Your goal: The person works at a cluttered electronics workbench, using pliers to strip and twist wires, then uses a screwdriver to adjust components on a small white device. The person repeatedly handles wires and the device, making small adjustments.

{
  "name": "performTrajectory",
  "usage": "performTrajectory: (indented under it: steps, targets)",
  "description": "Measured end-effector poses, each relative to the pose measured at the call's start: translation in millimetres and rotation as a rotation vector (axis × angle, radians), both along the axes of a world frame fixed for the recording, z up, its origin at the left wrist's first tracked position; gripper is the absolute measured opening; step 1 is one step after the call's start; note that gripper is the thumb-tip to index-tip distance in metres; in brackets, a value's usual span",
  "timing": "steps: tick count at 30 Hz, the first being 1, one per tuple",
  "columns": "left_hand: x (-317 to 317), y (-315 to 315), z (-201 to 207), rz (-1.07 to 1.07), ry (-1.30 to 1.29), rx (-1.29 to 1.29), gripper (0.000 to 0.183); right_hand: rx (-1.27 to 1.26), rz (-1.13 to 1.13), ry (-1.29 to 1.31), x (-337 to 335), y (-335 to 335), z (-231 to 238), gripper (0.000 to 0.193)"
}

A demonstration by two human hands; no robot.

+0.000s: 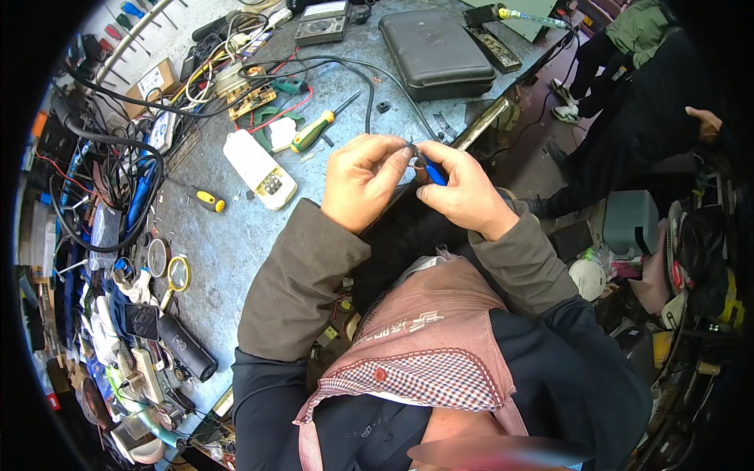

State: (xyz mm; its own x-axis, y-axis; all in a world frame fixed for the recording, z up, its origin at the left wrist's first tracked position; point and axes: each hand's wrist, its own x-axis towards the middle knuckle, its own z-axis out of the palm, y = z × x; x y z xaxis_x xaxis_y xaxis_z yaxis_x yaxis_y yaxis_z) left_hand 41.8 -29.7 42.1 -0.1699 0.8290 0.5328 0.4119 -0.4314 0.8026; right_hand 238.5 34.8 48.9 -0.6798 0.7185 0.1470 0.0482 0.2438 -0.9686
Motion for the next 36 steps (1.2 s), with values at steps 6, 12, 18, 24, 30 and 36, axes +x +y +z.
performTrajectory:
  steps: [6, 12, 18, 24, 30, 36]
  targets:
    - [-4, -1, -4, -0.003, -0.01, -0.003, 0.011, 0.065, 0.03, -0.053, -1, 2, 5, 0.035]
    - [-10, 3, 9, -0.222, -0.076, -0.115, 0.019, -0.158, 0.184, -0.014, 6, 18, 10, 0.022]
    - [-22, -3, 29, -0.202, 0.384, -0.163, 0.051, -0.374, 0.299, 0.039, 3, 13, 18, 0.02]
    - [-30, -2, 28, -0.283, 0.098, -0.341, 0.055, -0.48, 0.351, 0.127, -8, 10, 16, 0.023]
    - [-37, 5, 25, -0.44, -0.198, -0.419, 0.045, -0.573, 0.379, 0.192, -21, 15, 8, 0.047]
    - [-33, -1, 22, -0.325, -0.183, -0.351, 0.052, -0.516, 0.342, 0.202, -28, 8, 8, 0.042]
